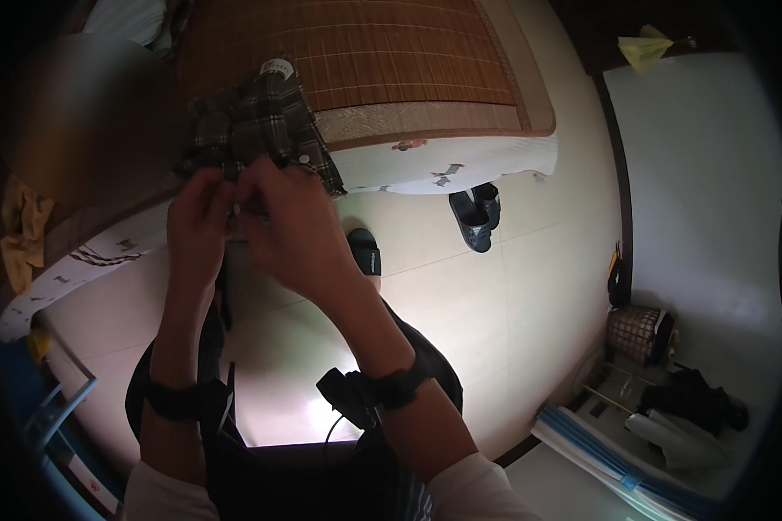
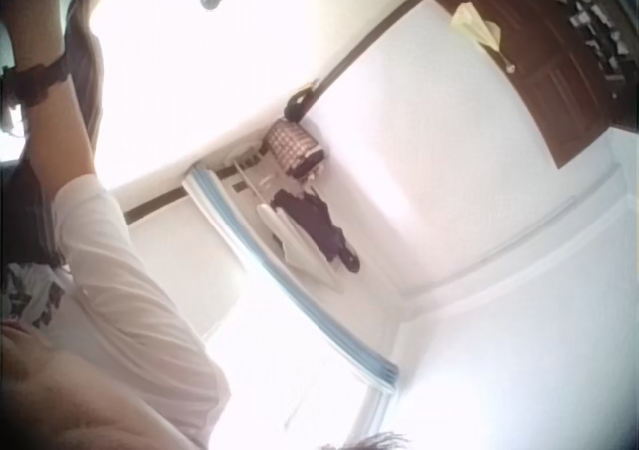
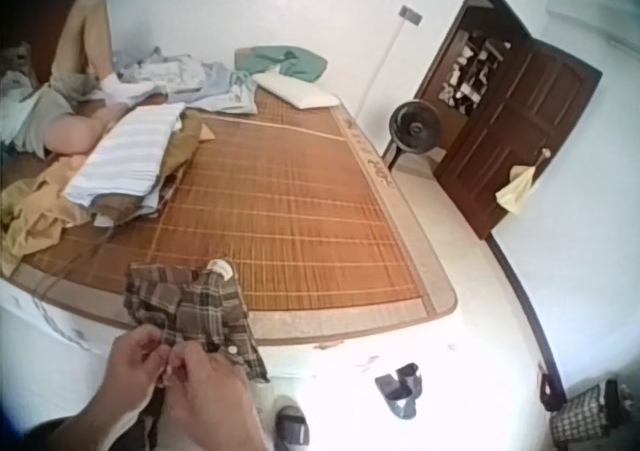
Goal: The recorder is inspecting a plaid shirt, checking the buttons, collar, and seams while sitting down.
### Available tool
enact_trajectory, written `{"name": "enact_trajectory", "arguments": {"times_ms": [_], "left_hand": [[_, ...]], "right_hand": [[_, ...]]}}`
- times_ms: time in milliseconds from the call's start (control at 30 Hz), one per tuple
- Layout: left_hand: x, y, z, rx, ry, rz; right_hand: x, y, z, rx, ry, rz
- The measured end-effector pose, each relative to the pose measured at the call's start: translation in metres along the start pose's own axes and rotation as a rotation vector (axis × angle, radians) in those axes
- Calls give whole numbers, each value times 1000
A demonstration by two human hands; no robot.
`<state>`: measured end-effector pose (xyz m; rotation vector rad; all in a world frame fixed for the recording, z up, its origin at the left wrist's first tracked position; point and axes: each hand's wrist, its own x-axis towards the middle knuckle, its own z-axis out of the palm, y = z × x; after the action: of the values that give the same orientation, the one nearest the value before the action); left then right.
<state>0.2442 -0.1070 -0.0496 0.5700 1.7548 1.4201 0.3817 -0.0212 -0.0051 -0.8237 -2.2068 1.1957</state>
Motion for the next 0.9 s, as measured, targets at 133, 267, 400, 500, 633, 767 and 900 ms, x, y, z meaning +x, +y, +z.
{"name": "enact_trajectory", "arguments": {"times_ms": [133,267,400,500,633,767,900], "left_hand": [[2,-5,-5,-7,210,252],[4,11,-9,-37,294,197],[-1,26,-8,72,82,112],[-6,28,-6,148,-147,124],[-17,38,-2,197,-235,248],[-7,38,-8,418,-153,46],[-14,33,1,170,-123,178]], "right_hand": [[4,-5,-2,194,12,-2],[7,0,-5,127,172,-53],[7,3,-7,193,233,-66],[8,-1,-15,464,261,91],[7,0,-19,612,249,170],[7,4,-19,988,237,151],[8,8,-20,1221,226,141]]}}
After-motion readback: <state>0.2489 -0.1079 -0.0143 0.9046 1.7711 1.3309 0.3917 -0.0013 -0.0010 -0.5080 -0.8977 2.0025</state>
